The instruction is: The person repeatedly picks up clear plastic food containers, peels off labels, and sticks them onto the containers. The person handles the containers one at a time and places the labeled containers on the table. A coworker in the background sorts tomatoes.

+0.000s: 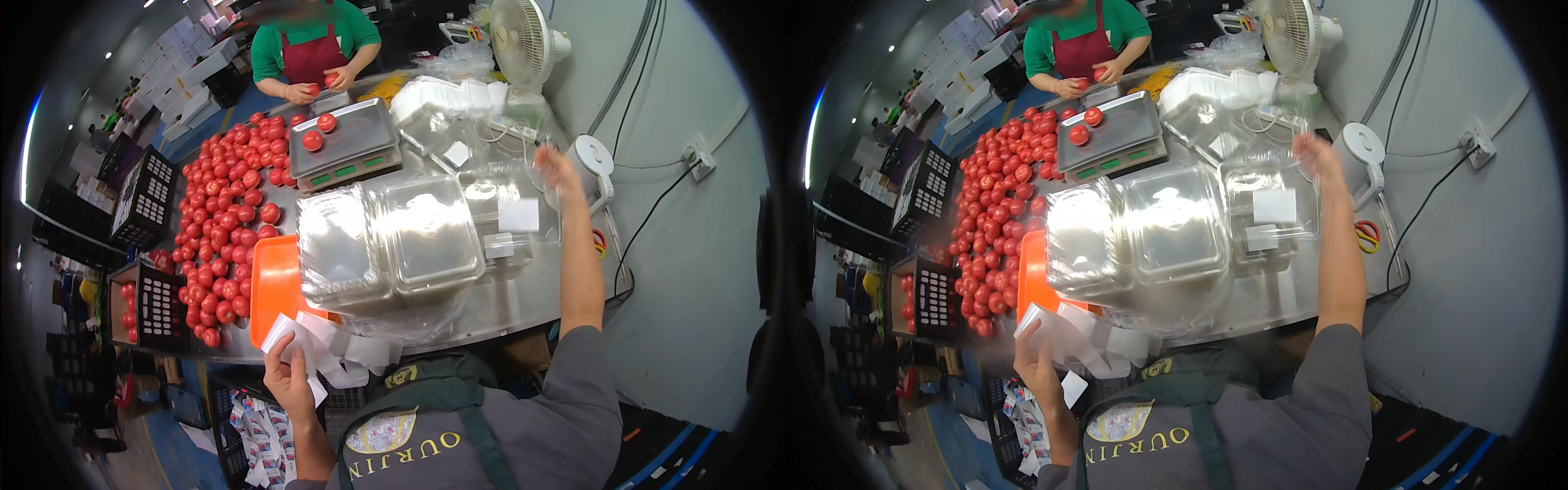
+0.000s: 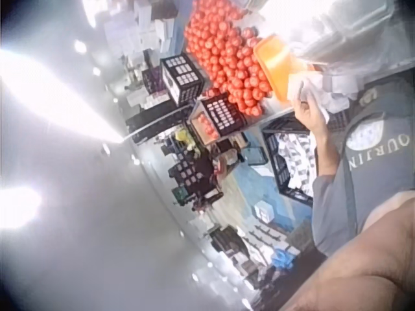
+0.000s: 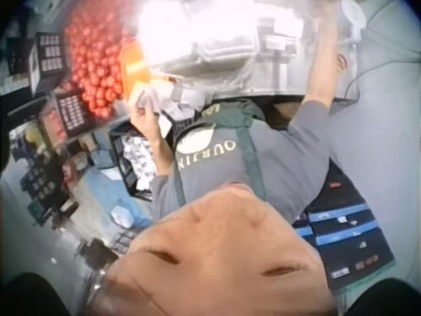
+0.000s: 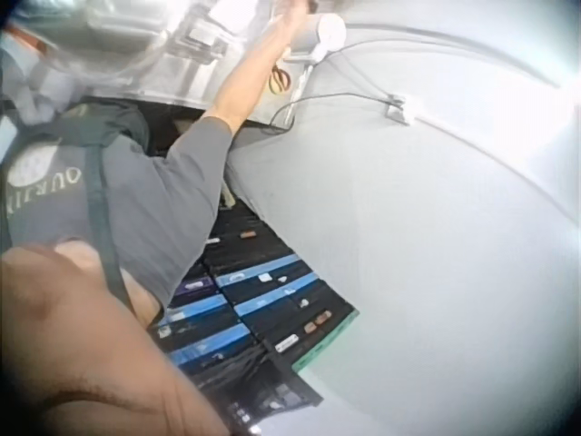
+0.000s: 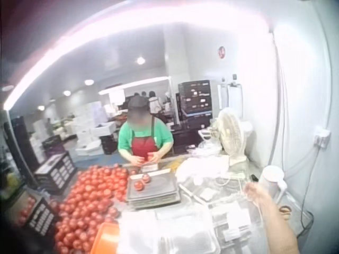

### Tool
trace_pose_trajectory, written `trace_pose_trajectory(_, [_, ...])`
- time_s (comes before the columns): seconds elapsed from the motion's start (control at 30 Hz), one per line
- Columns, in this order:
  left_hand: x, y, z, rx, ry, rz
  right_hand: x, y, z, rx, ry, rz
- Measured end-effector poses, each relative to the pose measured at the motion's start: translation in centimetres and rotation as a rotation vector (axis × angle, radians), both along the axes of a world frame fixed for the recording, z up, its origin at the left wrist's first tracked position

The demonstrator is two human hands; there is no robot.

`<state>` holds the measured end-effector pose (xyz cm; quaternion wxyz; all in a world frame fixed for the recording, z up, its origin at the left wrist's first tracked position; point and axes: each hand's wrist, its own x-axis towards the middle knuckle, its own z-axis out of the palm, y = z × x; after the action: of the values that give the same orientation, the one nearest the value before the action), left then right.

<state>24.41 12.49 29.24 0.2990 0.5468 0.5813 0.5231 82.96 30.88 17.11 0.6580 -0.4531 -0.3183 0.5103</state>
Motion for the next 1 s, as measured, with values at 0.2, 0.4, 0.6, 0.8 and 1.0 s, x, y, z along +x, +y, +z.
trace_pose_trajectory(0.2, [0.5, -0.2, 0.6, -0.041, -0.125, 0.029, 3.3, 0.4, -19.1, -0.34, 0.344, 0.159])
trace_pose_trajectory(0.4, [-0.8, -0.7, 0.8, -0.033, -0.093, 0.072, -2.8, 1.9, -8.3, -0.067, -0.983, -0.758])
trace_pose_trajectory(0.6, [-2.4, 1.0, 2.6, -0.013, -0.243, 0.011, -30.4, -10.9, 11.6, 0.921, -0.241, 0.214])
trace_pose_trajectory(0.8, [-3.9, 1.2, 4.3, -0.092, -0.516, -0.156, -46.3, -12.7, 10.5, 0.555, -0.136, 0.681])
trace_pose_trajectory(1.0, [-6.3, 0.9, 3.9, -0.114, -0.555, -0.151, -49.5, -12.6, 9.1, 0.523, -0.163, 0.742])
